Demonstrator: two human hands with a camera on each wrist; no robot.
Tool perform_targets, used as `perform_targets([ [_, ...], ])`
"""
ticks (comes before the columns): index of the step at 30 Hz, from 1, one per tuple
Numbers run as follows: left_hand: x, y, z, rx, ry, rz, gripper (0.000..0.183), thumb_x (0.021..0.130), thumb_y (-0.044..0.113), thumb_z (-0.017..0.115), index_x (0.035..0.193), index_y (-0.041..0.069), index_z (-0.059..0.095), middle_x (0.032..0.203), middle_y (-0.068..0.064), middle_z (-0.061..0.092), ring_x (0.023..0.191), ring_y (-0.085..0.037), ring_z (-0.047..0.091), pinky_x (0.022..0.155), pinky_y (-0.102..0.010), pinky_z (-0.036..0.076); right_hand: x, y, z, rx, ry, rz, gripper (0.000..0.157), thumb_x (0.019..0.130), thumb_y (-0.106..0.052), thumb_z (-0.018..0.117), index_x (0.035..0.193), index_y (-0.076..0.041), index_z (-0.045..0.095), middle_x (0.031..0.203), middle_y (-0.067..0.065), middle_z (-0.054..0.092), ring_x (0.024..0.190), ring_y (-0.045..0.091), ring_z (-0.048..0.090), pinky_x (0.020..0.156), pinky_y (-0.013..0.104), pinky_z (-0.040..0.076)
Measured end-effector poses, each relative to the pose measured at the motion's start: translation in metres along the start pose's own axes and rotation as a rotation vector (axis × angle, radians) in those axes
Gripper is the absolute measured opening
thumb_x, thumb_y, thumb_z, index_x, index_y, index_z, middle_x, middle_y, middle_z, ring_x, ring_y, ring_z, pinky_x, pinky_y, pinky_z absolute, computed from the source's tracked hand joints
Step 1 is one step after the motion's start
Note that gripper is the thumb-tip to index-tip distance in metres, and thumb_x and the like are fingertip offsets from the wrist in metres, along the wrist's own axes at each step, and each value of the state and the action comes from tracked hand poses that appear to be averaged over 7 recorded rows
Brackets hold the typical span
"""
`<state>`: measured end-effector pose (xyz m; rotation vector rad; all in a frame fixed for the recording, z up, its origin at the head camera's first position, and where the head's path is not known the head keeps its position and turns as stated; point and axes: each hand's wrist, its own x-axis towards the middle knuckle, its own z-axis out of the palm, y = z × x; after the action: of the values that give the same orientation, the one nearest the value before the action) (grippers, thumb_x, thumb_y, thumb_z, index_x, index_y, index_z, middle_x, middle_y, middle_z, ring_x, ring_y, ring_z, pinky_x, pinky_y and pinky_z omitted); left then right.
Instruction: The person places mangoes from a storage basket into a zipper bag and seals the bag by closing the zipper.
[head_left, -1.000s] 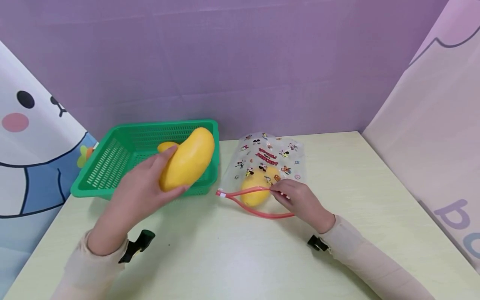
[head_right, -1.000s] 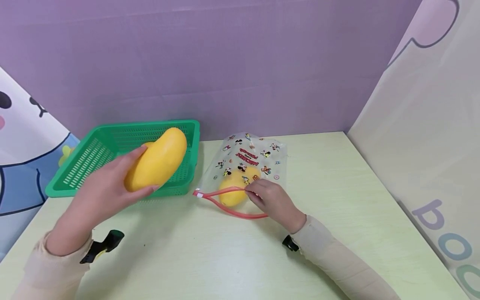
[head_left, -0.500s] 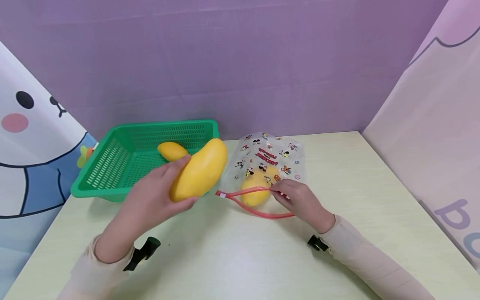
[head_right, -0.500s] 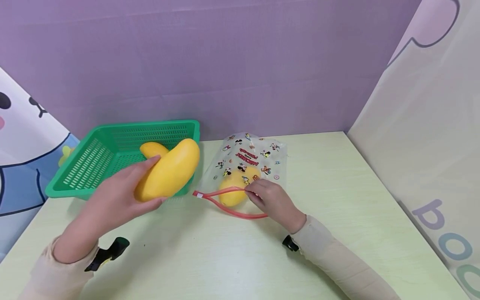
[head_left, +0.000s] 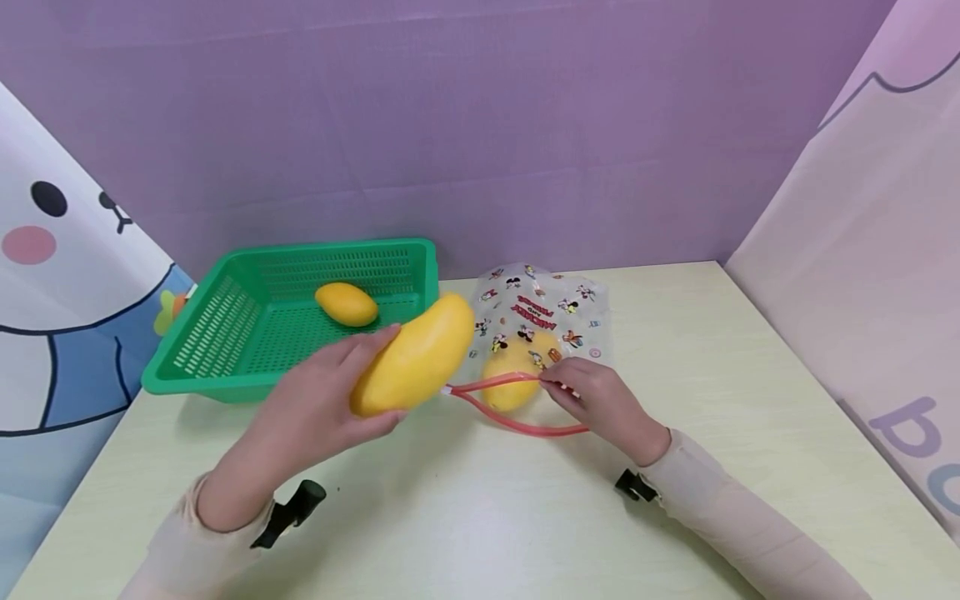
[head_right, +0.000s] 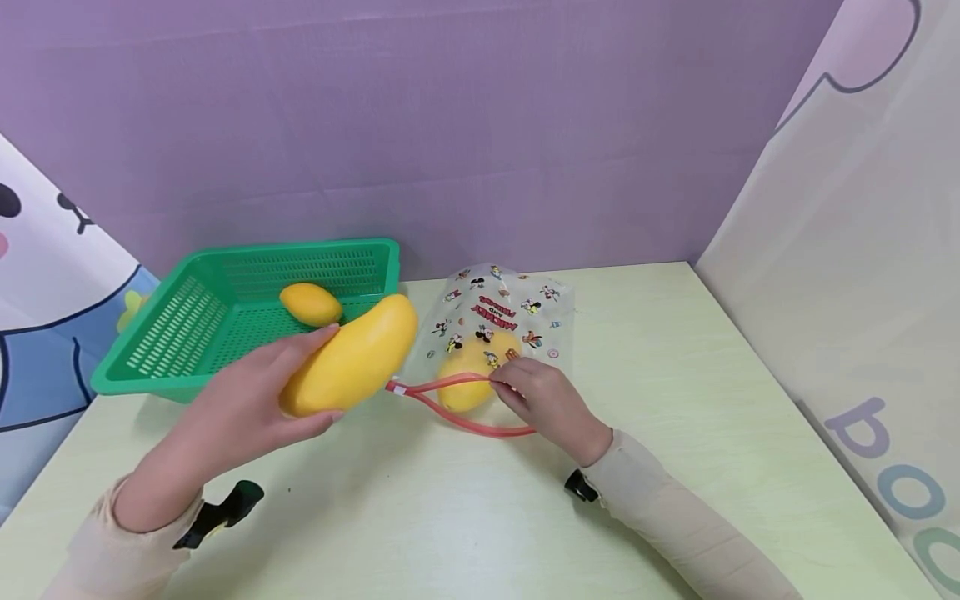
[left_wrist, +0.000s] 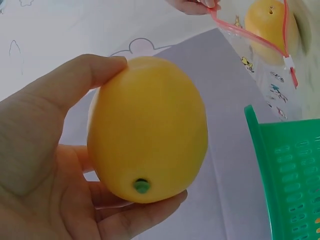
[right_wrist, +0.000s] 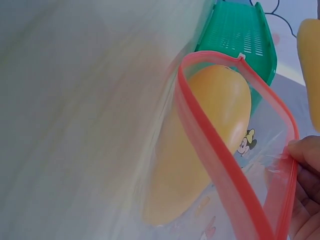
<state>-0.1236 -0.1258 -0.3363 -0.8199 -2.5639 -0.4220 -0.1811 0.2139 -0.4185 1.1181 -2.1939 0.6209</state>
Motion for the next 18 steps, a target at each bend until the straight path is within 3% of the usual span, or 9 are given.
perform_targets([
  [18, 0.000, 0.000, 0.012, -0.025, -0.035, 0.114, 0.085, 0.070, 0.043, 0.078, 0.142, 0.016, 0.041, 0.121, -0.007, 0.059, 0.097, -0.023, 0.057, 0.075, -0.039, 0.051, 0.001, -0.002, -0.001, -0.008, -0.014, 0.026, 0.024, 0.068, 0.002, 0.080, 0.089, -0.003, 0.069, 0.083, 0.004, 0.069, 0.074, 0.014, 0.065, 0.066, 0.026, 0.055],
])
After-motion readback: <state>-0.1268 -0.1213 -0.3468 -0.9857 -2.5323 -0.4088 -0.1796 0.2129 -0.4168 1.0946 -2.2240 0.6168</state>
